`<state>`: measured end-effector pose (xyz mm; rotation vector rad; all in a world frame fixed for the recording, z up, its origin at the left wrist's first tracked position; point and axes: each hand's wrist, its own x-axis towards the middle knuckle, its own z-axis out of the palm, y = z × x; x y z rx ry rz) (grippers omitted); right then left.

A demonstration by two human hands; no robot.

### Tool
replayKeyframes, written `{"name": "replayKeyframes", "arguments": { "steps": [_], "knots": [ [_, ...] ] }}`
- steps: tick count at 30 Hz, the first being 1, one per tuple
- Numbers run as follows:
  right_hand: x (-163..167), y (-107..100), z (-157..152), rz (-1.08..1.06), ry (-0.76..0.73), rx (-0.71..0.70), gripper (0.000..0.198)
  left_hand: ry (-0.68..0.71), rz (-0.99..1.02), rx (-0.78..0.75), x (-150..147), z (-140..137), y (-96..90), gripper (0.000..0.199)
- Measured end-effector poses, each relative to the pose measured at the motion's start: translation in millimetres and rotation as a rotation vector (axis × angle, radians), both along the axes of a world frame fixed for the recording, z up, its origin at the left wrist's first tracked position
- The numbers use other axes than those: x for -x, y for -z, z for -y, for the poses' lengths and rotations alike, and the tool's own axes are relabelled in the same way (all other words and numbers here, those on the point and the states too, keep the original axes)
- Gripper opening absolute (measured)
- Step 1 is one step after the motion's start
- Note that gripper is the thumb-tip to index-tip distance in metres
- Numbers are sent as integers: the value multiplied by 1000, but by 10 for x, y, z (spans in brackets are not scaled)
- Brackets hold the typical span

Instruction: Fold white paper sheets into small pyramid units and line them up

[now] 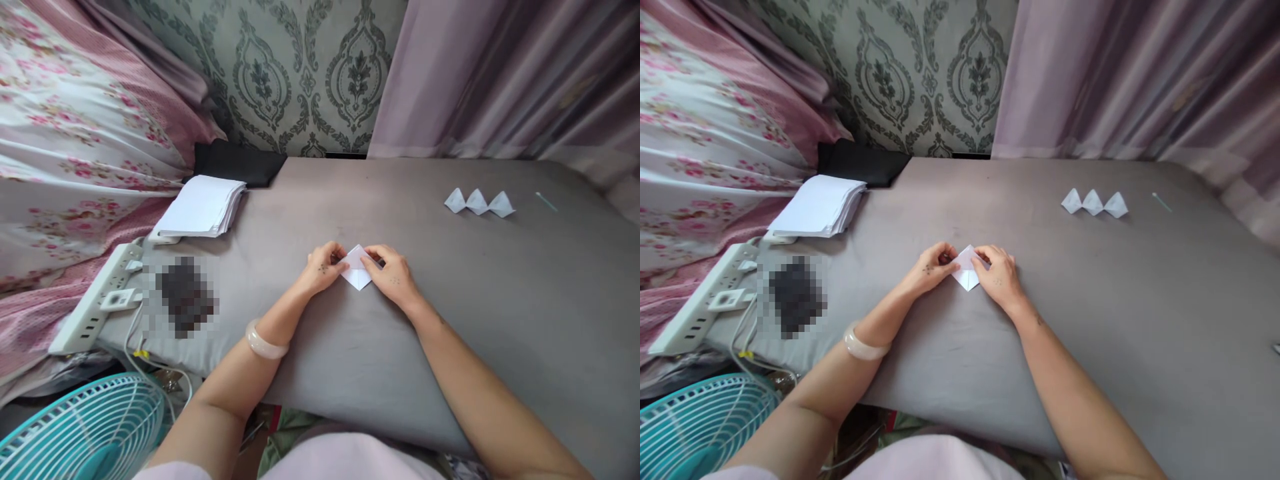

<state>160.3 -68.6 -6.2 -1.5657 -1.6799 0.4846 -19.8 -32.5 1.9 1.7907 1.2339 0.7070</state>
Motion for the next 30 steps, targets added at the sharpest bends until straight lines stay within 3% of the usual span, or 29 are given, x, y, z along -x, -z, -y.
{"name": "replayKeyframes", "arguments": {
  "steps": [5, 9, 13, 18, 21, 24, 30],
  "knots": [
    [1, -66, -5, -190, 11, -120, 17, -70, 498, 187, -49, 8, -79, 23],
    [-4, -163, 12, -500, 28, 21, 35, -115, 704, 274, -67, 27, -180, 31],
    [-19, -272, 69, -730, -138, 214, 45, -89, 759, 291, -26, 16, -201, 34],
    [-12, -357, 134, -711, -170, 364, 32, 54, 717, 319, 4, 44, -225, 38],
    [4, -350, 137, -739, -128, 374, 27, 50, 748, 393, -29, 93, -271, 40],
    [35, -324, 118, -900, -51, 350, 26, 28, 767, 477, -81, 141, -306, 42],
    [131, -308, 89, -1196, 34, 343, 26, -54, 754, 468, -143, 189, -296, 38]
  ]
}}
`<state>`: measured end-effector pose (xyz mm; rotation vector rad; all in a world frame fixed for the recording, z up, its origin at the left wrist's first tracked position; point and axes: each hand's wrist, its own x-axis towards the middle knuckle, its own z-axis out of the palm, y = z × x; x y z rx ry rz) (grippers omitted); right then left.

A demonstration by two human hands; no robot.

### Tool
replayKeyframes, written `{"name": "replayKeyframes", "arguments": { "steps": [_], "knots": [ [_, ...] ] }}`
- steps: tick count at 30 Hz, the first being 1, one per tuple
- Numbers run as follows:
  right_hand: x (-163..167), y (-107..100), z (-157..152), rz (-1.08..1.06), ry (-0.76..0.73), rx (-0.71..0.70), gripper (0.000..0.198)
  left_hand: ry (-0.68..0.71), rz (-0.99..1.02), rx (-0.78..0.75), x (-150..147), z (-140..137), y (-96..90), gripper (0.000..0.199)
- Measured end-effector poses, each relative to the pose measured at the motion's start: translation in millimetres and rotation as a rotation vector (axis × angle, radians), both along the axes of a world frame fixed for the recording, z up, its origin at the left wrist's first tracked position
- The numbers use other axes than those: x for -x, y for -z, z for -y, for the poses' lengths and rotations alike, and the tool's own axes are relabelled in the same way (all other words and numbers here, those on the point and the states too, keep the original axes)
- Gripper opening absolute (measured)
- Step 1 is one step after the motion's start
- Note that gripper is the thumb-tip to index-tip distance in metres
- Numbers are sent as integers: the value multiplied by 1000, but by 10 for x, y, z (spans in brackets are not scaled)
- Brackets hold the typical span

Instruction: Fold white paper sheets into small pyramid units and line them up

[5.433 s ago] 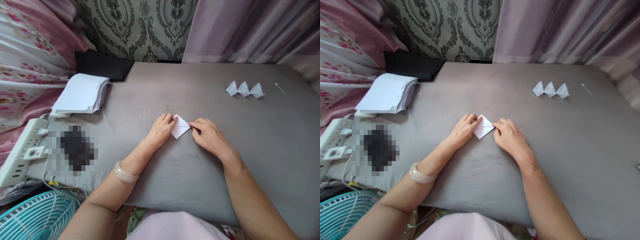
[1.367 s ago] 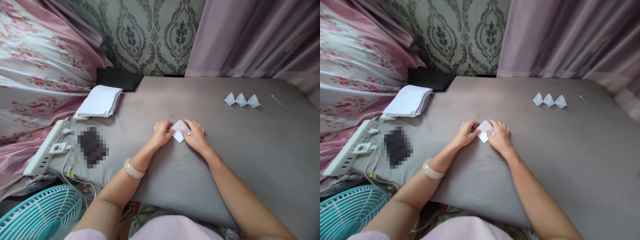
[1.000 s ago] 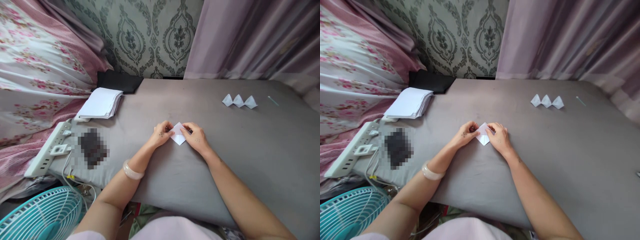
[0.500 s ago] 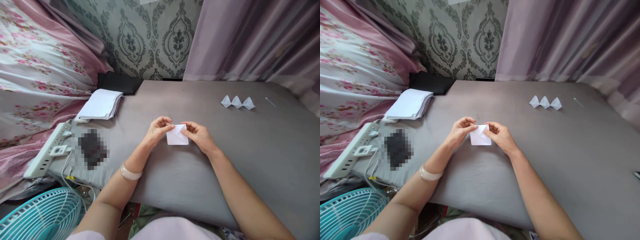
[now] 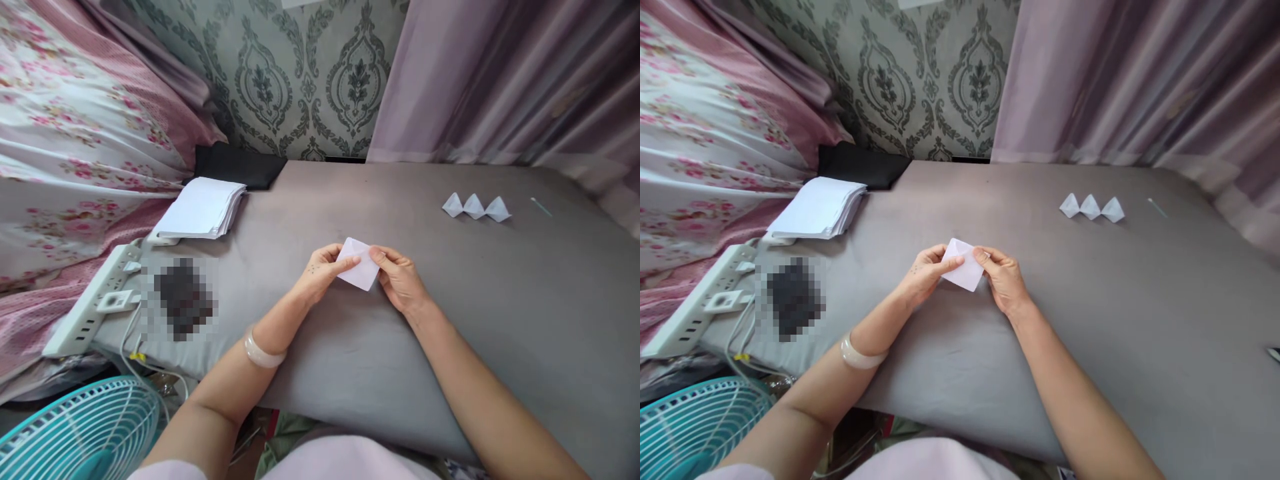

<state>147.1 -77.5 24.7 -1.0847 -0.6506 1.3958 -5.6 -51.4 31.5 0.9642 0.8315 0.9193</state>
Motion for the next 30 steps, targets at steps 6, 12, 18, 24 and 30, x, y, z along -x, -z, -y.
{"name": "replayKeyframes", "arguments": {
  "steps": [6, 12, 18, 24, 30],
  "knots": [
    [-23, 50, 6, 166, -105, -45, 20, -129, -62, -5, 37, -19, 16, 36],
    [-36, 15, 12, 295, -75, -161, 27, -20, -205, -108, 55, 22, -12, 36],
    [2, -3, 39, 418, -8, -187, 24, 14, -295, -153, 26, 71, -65, 32],
    [-30, -15, 44, 413, -44, -228, 17, 23, -289, -127, 34, 67, -54, 33],
    [-46, -35, 43, 382, -30, -220, 13, 63, -233, -70, 40, 59, -44, 35]
  ]
}}
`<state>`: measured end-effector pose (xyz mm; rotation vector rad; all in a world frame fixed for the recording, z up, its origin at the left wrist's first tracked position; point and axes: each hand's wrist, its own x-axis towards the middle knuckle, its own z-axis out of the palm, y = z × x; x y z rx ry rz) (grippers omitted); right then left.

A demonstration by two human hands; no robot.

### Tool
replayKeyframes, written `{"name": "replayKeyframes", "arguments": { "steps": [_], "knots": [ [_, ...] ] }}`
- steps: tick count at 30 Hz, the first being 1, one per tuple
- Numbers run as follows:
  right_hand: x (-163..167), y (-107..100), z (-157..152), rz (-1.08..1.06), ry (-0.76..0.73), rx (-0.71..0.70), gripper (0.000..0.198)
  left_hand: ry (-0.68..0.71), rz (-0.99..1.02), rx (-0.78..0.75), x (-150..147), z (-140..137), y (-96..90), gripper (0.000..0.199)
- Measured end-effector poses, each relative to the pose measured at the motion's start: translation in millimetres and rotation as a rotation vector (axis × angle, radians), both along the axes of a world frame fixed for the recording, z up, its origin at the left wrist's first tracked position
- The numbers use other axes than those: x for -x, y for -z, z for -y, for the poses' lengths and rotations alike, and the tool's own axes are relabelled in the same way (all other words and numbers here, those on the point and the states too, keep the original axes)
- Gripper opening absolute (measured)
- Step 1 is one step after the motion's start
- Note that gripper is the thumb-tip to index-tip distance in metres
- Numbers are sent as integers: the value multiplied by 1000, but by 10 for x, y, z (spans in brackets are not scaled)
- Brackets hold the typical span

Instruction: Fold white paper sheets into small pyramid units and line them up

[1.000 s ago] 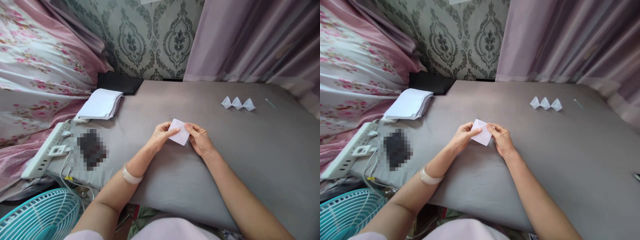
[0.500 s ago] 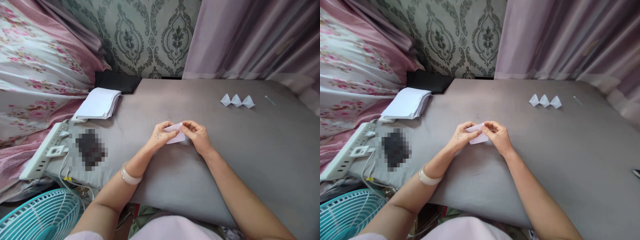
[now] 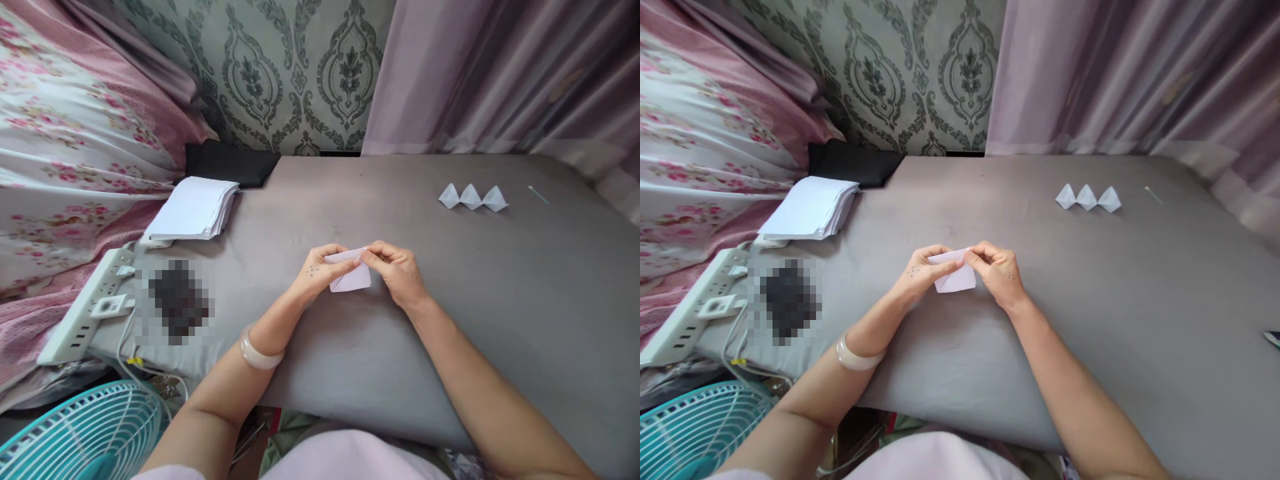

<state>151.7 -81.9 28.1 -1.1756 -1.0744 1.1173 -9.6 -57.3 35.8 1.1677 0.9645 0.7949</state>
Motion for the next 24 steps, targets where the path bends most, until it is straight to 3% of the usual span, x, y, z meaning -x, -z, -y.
{"name": "replayKeyframes", "arguments": {
  "steps": [4, 9, 14, 17, 20, 24],
  "knots": [
    [-21, -31, 0, -34, -57, 92, 14, -20, -16, 24, 17, -11, -17, 35],
    [-86, -87, 9, 89, -143, 182, 24, 24, -100, 23, 55, -41, -13, 36],
    [-143, -38, -38, -34, 20, 179, 25, -9, -44, -41, 113, -124, 0, 47],
    [-161, 18, -79, -140, 79, 202, 26, -10, -86, -41, 166, -165, -25, 40],
    [-173, 41, -91, -144, 69, 225, 30, 30, -93, -23, 210, -178, -52, 33],
    [-225, 9, -65, 50, -40, 141, 36, 61, -101, -67, 256, -195, -33, 32]
  ]
}}
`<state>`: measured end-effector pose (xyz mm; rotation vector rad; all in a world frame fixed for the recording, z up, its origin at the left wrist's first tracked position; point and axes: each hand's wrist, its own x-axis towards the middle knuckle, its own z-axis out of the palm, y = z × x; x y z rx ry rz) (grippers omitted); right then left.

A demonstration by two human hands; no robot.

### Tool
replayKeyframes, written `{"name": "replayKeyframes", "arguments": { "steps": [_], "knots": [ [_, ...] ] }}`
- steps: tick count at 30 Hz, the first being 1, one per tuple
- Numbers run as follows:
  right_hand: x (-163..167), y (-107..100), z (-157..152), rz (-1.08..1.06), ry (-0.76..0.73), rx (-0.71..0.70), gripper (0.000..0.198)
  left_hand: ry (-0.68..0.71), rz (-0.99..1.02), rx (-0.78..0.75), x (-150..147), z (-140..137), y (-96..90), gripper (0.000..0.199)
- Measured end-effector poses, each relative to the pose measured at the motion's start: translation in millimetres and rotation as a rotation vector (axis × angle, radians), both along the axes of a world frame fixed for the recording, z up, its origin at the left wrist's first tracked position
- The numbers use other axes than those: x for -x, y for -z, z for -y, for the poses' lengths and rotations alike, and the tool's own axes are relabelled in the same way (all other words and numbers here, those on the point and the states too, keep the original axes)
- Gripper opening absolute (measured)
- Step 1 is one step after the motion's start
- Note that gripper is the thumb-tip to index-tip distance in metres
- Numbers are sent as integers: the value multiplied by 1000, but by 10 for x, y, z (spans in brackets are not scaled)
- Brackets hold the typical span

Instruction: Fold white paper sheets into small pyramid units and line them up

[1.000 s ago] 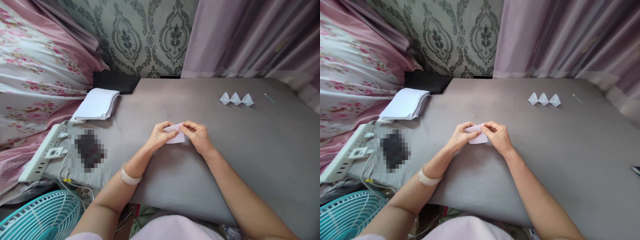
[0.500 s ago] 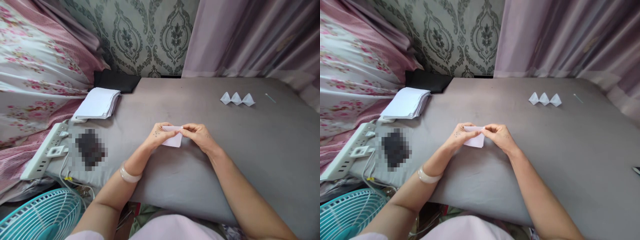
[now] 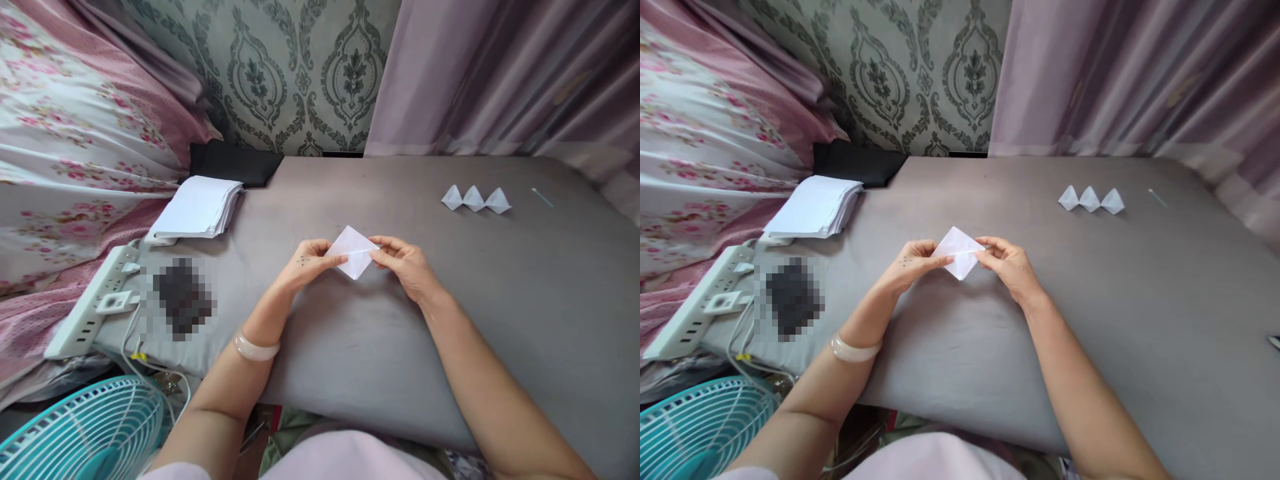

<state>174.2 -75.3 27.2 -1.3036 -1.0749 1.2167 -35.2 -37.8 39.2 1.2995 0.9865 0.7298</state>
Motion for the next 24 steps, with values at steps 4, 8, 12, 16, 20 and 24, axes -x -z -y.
{"name": "replayKeyframes", "arguments": {
  "steps": [4, 8, 12, 16, 20, 24],
  "knots": [
    [-60, -39, 20, 303, -128, -131, 21, 37, -100, -248, 26, -37, 37, 25],
    [-65, -29, 29, 590, -62, -398, 13, -42, -407, -808, 24, -42, 61, 18],
    [-60, 26, 38, 950, -7, -627, 20, -10, -698, -1181, 16, -24, 108, 25],
    [-64, 105, 12, 1259, -11, -683, 28, 68, -894, -1294, -23, -55, 173, 30],
    [-66, 182, -18, 1342, -115, -617, 30, 225, -983, -1248, -66, -97, 251, 26],
    [-78, 214, 8, 1244, -209, -503, 27, 250, -915, -1091, -48, -85, 322, 22]
  ]
}}
